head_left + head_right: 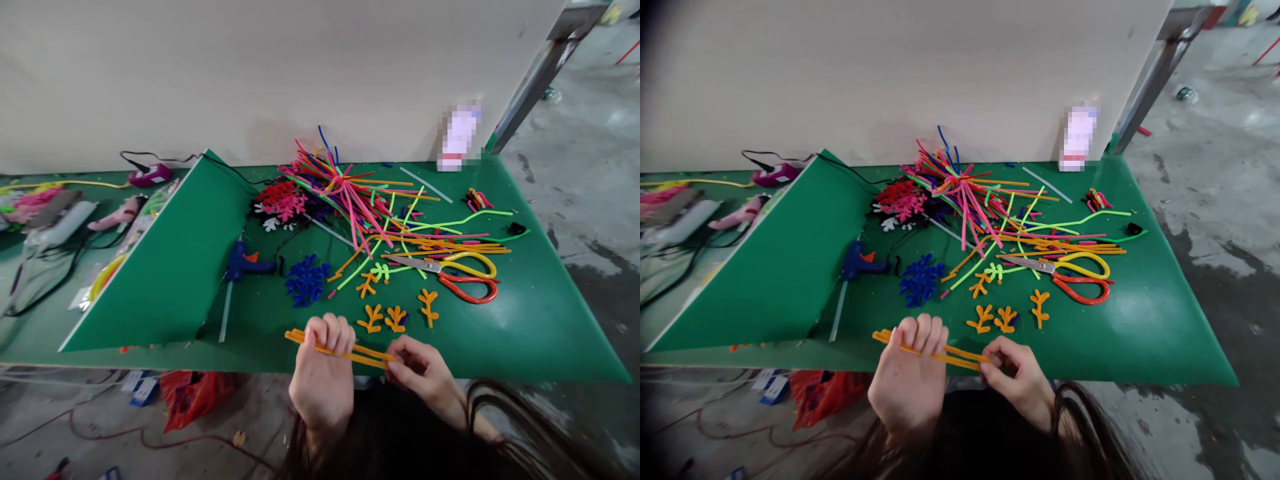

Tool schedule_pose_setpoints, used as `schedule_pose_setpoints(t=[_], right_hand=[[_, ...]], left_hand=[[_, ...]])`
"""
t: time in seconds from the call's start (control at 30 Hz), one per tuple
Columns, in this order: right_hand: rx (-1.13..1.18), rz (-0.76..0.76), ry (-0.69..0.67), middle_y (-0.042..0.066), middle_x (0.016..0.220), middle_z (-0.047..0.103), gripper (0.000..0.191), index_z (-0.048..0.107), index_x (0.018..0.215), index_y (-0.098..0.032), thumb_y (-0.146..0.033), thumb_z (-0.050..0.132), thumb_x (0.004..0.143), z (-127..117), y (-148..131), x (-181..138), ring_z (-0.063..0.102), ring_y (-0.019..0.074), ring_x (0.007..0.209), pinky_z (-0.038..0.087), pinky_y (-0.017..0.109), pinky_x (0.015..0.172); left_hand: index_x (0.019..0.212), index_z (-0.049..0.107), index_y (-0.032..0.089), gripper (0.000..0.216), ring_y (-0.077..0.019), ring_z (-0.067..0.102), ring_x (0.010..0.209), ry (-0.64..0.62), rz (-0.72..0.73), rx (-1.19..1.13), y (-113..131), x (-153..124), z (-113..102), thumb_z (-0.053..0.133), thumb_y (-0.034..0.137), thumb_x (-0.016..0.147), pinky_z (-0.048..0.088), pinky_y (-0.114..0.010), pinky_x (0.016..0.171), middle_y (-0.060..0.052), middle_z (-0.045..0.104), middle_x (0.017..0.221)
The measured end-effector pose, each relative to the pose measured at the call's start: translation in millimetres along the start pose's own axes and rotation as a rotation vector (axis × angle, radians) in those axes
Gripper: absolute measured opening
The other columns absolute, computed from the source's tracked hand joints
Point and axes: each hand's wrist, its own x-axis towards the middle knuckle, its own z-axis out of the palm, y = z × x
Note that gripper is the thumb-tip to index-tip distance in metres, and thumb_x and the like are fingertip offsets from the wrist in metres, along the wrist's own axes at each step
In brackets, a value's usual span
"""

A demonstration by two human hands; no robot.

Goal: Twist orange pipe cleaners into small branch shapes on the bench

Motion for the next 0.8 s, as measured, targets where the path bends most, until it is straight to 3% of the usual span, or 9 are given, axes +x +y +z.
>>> schedule_pose_setpoints(t=[0.07,0.13,0.17,0.2,0.27,0.33,0.43,0.53,0.8], right_hand=[[0.089,0.079,0.051,-0.004,0.057,0.050,0.037,0.049,0.075,-0.017,-0.053,0.059,0.078,-3.1,1.6,3.1,0.036,0.0064,0.047,0.028,0.020,0.044],[0.097,0.128,0.114,-0.005,0.055,0.046,0.043,0.048,0.072,-0.018,-0.057,0.063,0.072,-6.6,1.0,6.7,0.035,0.0063,0.047,0.026,0.020,0.043],[0.074,0.142,0.127,-0.005,0.054,0.045,0.044,0.048,0.071,-0.018,-0.058,0.065,0.070,-8.2,-0.1,8.4,0.035,0.0065,0.047,0.027,0.020,0.043],[0.048,0.149,0.123,-0.006,0.053,0.044,0.045,0.049,0.070,-0.017,-0.058,0.066,0.068,-9.8,-1.8,9.9,0.035,0.0066,0.048,0.027,0.020,0.043],[-0.003,0.127,0.095,-0.006,0.054,0.043,0.044,0.049,0.068,-0.017,-0.058,0.067,0.068,-12.5,-6.3,11.9,0.036,0.0069,0.050,0.030,0.020,0.045],[-0.063,0.085,0.079,-0.005,0.057,0.043,0.042,0.049,0.066,-0.017,-0.055,0.066,0.070,-15.1,-12.1,12.3,0.036,0.0073,0.052,0.031,0.021,0.047],[-0.156,0.051,0.077,-0.004,0.060,0.046,0.035,0.053,0.070,-0.017,-0.049,0.065,0.074,-19.3,-20.1,10.7,0.040,0.0088,0.055,0.035,0.022,0.050],[-0.209,0.023,0.047,-0.002,0.067,0.052,0.029,0.058,0.078,-0.017,-0.046,0.062,0.077,-22.8,-25.0,8.2,0.048,0.0112,0.061,0.041,0.023,0.057],[-0.303,-0.005,-0.031,-0.001,0.066,0.055,0.017,0.055,0.079,-0.017,-0.035,0.055,0.081,-21.8,-27.8,3.4,0.049,0.0110,0.059,0.041,0.024,0.055]], left_hand=[[0.091,0.059,0.020,0.016,-0.0166,0.054,0.085,0.067,0.333,0.264,1.9,2.3,-1.9,0.056,0.032,0.081,0.046,-0.031,0.076,-0.004,0.053,0.093],[0.117,0.052,0.026,0.044,-0.0250,0.045,0.114,0.098,0.732,0.683,5.3,2.5,-5.7,0.064,0.028,0.075,0.038,-0.042,0.096,-0.006,0.046,0.123],[0.124,0.048,0.028,0.055,-0.0278,0.041,0.119,0.022,0.887,0.934,6.6,1.9,-8.0,0.067,0.024,0.072,0.034,-0.047,0.100,-0.007,0.044,0.128],[0.127,0.046,0.028,0.061,-0.0298,0.042,0.120,-0.135,0.983,1.187,7.0,1.1,-10.6,0.067,0.021,0.071,0.033,-0.051,0.101,-0.008,0.046,0.128],[0.126,0.048,0.023,0.049,-0.0286,0.050,0.113,-0.703,1.025,1.578,4.5,-0.1,-15.9,0.059,0.016,0.079,0.035,-0.050,0.099,-0.010,0.059,0.118],[0.121,0.052,0.014,0.036,-0.0270,0.056,0.108,-0.998,1.023,1.718,-1.4,0.4,-20.6,0.047,0.015,0.086,0.041,-0.046,0.096,-0.013,0.064,0.111],[0.117,0.053,0.005,0.032,-0.0238,0.063,0.089,-1.047,1.066,1.798,-8.2,2.6,-25.2,0.038,0.011,0.090,0.049,-0.036,0.080,-0.015,0.068,0.099],[0.115,0.055,0.002,0.031,-0.0235,0.063,0.075,-1.062,1.136,1.828,-6.6,3.2,-25.9,0.038,0.009,0.090,0.049,-0.035,0.068,-0.014,0.069,0.090],[0.114,0.056,0.009,0.030,-0.0203,0.055,0.050,-1.115,1.142,1.849,1.1,0.9,-28.1,0.042,0.008,0.088,0.037,-0.032,0.042,-0.004,0.059,0.060]])
